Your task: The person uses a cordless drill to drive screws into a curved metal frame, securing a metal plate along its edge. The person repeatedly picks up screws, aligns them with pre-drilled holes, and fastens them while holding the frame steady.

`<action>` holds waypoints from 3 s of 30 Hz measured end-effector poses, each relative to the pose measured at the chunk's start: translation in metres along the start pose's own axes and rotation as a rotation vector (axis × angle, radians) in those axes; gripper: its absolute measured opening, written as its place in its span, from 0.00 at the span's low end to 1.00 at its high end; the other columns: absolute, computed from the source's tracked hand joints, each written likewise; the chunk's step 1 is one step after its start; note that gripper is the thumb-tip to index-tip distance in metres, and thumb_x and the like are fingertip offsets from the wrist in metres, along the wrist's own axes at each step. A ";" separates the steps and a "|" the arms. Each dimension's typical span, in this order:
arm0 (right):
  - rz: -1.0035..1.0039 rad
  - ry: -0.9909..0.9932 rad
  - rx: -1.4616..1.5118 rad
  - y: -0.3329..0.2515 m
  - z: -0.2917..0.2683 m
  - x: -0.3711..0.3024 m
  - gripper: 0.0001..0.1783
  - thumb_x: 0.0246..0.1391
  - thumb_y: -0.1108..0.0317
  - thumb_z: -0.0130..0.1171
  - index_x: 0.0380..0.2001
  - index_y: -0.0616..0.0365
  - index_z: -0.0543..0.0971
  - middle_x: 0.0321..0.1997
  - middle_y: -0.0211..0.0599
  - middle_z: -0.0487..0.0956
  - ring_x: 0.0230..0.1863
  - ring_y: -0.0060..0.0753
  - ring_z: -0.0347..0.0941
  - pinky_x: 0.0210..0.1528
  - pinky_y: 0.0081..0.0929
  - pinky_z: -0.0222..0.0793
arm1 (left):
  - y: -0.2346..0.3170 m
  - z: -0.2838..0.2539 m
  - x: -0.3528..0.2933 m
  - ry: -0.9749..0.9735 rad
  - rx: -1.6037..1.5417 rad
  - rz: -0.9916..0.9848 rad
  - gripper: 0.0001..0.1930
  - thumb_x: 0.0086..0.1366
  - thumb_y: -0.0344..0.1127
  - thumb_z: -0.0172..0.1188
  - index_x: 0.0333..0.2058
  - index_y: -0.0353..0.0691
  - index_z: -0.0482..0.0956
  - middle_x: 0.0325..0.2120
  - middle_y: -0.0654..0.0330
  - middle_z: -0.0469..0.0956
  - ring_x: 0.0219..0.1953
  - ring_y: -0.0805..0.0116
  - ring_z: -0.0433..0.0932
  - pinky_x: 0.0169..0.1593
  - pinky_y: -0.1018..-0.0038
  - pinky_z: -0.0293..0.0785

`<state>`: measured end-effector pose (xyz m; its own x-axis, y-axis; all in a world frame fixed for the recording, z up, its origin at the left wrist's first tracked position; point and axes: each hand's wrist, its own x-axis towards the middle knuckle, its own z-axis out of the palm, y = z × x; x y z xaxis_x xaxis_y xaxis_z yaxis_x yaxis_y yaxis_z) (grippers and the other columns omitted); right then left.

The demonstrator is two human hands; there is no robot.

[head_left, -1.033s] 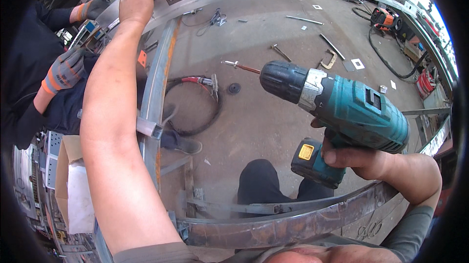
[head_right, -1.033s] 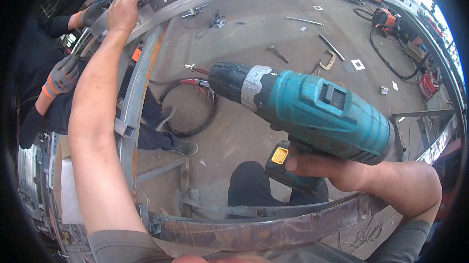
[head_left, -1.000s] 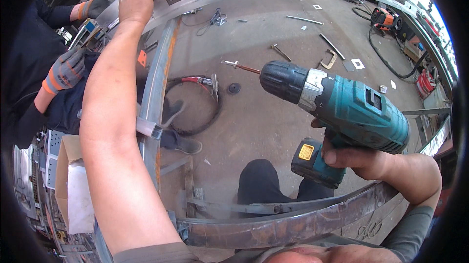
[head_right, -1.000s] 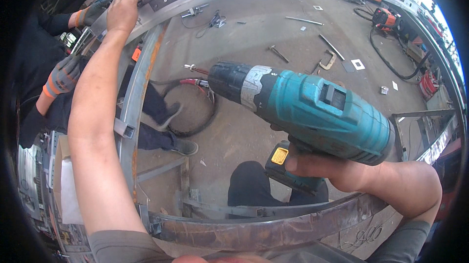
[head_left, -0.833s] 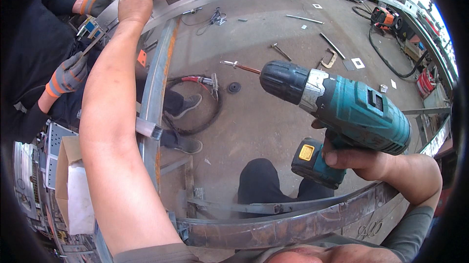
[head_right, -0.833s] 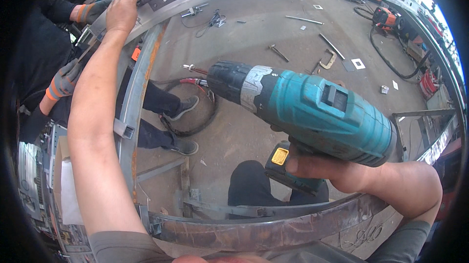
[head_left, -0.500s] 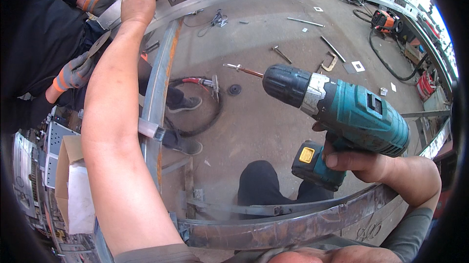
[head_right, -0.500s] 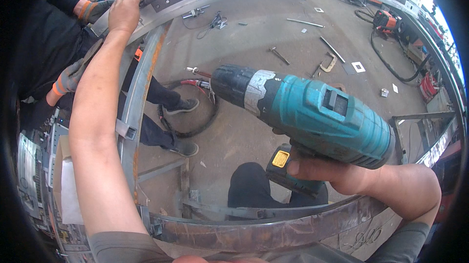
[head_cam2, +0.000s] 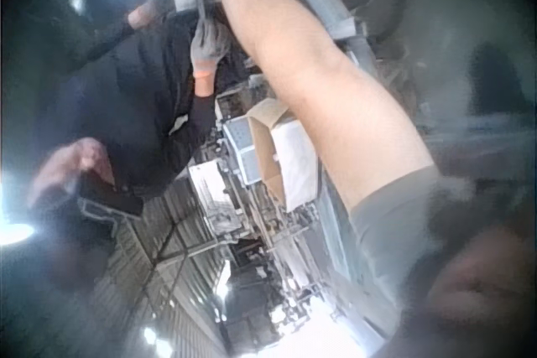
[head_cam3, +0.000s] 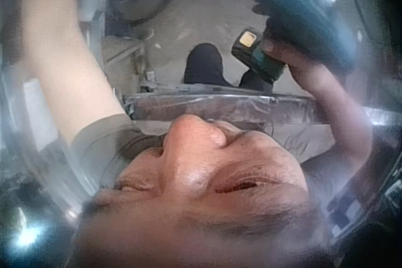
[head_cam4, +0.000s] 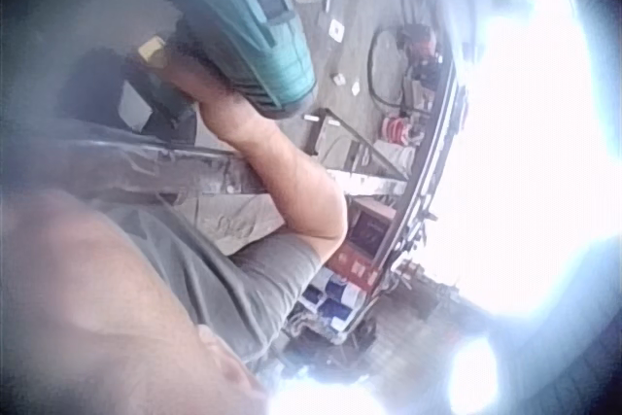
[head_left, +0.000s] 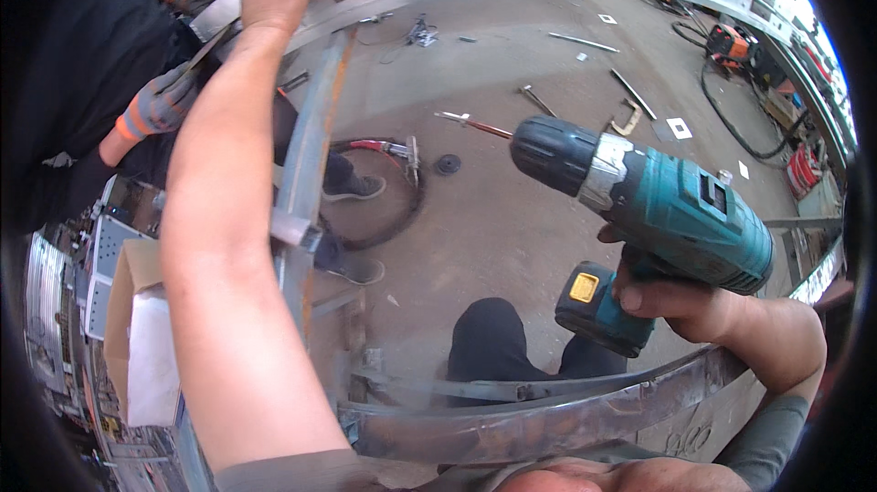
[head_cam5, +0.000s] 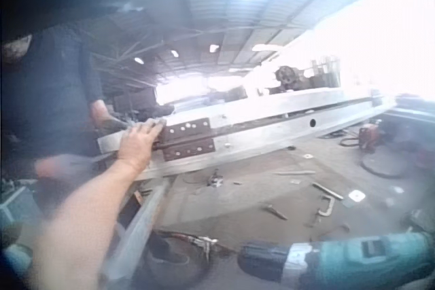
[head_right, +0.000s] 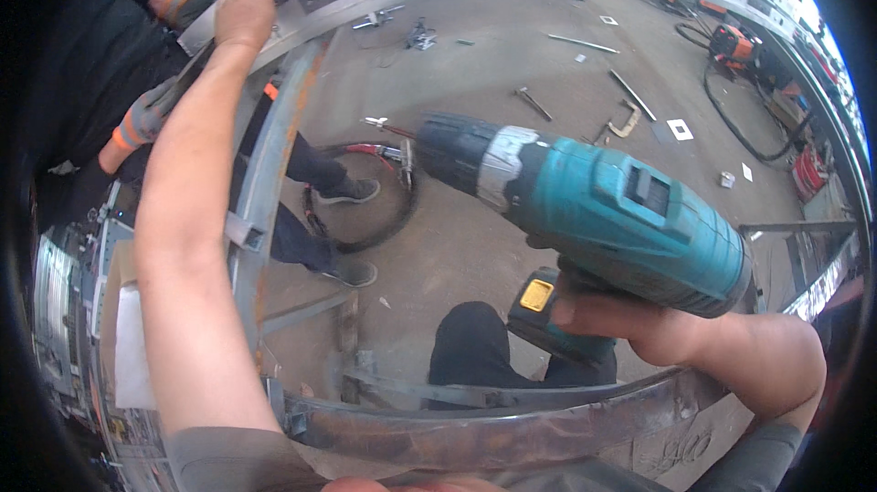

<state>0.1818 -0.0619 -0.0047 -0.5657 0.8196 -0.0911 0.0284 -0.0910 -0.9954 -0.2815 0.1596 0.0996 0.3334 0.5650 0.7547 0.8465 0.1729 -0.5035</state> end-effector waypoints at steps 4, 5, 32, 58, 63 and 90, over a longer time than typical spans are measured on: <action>0.051 0.003 -0.029 -0.005 0.002 -0.004 0.36 0.45 0.69 0.71 0.61 0.60 0.73 0.35 0.30 0.79 0.36 0.24 0.74 0.43 0.25 0.69 | -0.010 0.012 0.000 0.134 0.089 0.058 0.27 0.65 0.34 0.58 0.64 0.51 0.74 0.58 0.57 0.77 0.59 0.52 0.76 0.61 0.59 0.73; 0.058 0.006 -0.026 -0.005 0.004 -0.003 0.37 0.45 0.69 0.71 0.61 0.60 0.73 0.34 0.30 0.78 0.36 0.24 0.74 0.43 0.25 0.69 | -0.013 0.016 0.000 0.082 0.124 0.039 0.41 0.67 0.24 0.52 0.73 0.75 0.59 0.62 0.69 0.73 0.58 0.60 0.77 0.59 0.60 0.77; 0.020 0.022 -0.020 -0.008 0.003 0.000 0.38 0.45 0.68 0.72 0.61 0.61 0.73 0.34 0.30 0.80 0.37 0.25 0.75 0.44 0.26 0.70 | -0.028 0.021 0.008 -0.043 -0.197 0.080 0.44 0.57 0.38 0.65 0.73 0.58 0.61 0.67 0.54 0.69 0.67 0.52 0.69 0.70 0.58 0.65; -0.087 0.011 0.010 0.018 -0.005 0.001 0.36 0.52 0.68 0.72 0.63 0.64 0.69 0.33 0.31 0.81 0.33 0.22 0.76 0.39 0.21 0.71 | 0.010 -0.012 0.030 -0.073 -0.428 -0.346 0.20 0.61 0.53 0.67 0.46 0.47 0.85 0.48 0.55 0.83 0.54 0.53 0.81 0.58 0.60 0.75; -0.033 -0.002 0.018 0.009 -0.003 0.003 0.38 0.50 0.69 0.72 0.63 0.65 0.69 0.32 0.32 0.81 0.34 0.21 0.77 0.40 0.19 0.71 | 0.009 -0.011 0.028 -0.065 -0.422 -0.345 0.20 0.61 0.53 0.67 0.45 0.48 0.85 0.48 0.55 0.83 0.54 0.54 0.81 0.58 0.60 0.75; 0.112 0.022 0.076 -0.005 0.000 0.000 0.38 0.48 0.71 0.70 0.63 0.63 0.70 0.33 0.29 0.79 0.38 0.23 0.74 0.48 0.25 0.68 | 0.034 -0.032 0.049 -0.413 -0.317 -0.136 0.42 0.57 0.61 0.70 0.66 0.46 0.71 0.63 0.50 0.73 0.66 0.51 0.71 0.66 0.53 0.69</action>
<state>0.1813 -0.0618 0.0003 -0.5447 0.8138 -0.2025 0.0271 -0.2242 -0.9742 -0.2234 0.1669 0.1326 0.0748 0.8358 0.5439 0.9758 0.0511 -0.2127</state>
